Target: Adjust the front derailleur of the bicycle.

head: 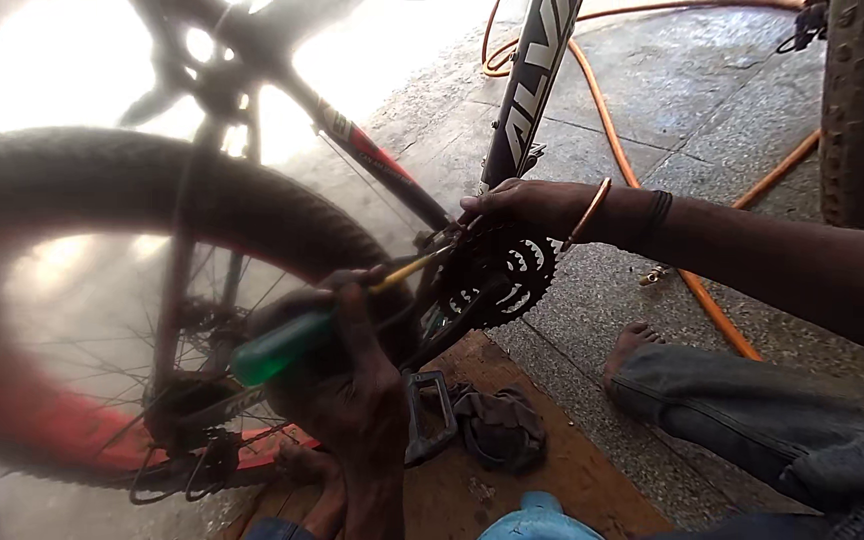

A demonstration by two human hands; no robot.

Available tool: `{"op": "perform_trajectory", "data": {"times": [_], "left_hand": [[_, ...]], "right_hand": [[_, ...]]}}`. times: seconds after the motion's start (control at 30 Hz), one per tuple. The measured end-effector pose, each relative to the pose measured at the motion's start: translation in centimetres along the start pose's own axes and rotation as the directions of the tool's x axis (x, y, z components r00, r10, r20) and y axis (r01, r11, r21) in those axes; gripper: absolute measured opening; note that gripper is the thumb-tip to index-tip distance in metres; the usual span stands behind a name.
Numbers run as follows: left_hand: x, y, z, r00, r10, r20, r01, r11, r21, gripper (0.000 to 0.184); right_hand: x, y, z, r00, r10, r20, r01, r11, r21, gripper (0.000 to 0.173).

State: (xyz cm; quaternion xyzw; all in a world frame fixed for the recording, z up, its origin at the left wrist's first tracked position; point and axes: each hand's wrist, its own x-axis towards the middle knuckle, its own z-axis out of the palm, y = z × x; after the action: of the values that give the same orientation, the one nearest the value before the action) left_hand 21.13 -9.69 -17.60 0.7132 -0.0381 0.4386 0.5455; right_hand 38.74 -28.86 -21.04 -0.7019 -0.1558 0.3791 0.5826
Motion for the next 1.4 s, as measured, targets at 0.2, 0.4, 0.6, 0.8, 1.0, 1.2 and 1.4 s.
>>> {"op": "perform_trajectory", "data": {"times": [0.2, 0.4, 0.6, 0.8, 1.0, 1.2, 1.4], "left_hand": [[1.1, -0.6, 0.1, 0.999, -0.014, 0.050, 0.012, 1.000, 0.027, 0.018], [0.6, 0.6, -3.2, 0.997, -0.046, -0.060, 0.054, 0.989, 0.137, 0.015], [-3.5, -3.4, -3.6, 0.914, -0.328, 0.238, 0.103, 0.756, 0.647, 0.027], [-3.3, -5.6, 1.0, 0.836, -0.412, 0.362, -0.020, 0.637, 0.771, 0.032], [-5.5, -5.7, 2.5, 0.924, -0.158, 0.348, -0.164, 0.658, 0.735, 0.029], [-2.4, -6.7, 2.3, 0.914, -0.145, 0.378, -0.192, 0.668, 0.719, 0.035], [-3.9, -8.8, 1.1, 0.910, -0.058, 0.410, -0.227, 0.757, 0.612, 0.039]], "right_hand": [[0.0, 1.6, -0.5, 0.946, -0.323, -0.002, 0.294, 0.864, -0.409, 0.025], [-1.3, 2.2, 0.4, 0.829, -0.548, -0.114, 0.350, 0.667, -0.658, 0.029], [-0.9, 3.0, 1.3, 0.729, -0.667, -0.153, 0.422, 0.614, -0.667, 0.018], [0.1, 2.6, 2.6, 0.836, -0.493, -0.240, 0.322, 0.796, -0.512, 0.019], [-0.9, -0.6, 3.3, 0.937, -0.051, -0.345, 0.029, 0.997, -0.067, 0.006], [-0.4, -0.1, 3.0, 0.929, -0.168, -0.331, 0.119, 0.980, -0.162, 0.004], [-0.1, 1.2, 2.2, 0.896, -0.364, -0.255, 0.261, 0.896, -0.360, 0.009]]}}
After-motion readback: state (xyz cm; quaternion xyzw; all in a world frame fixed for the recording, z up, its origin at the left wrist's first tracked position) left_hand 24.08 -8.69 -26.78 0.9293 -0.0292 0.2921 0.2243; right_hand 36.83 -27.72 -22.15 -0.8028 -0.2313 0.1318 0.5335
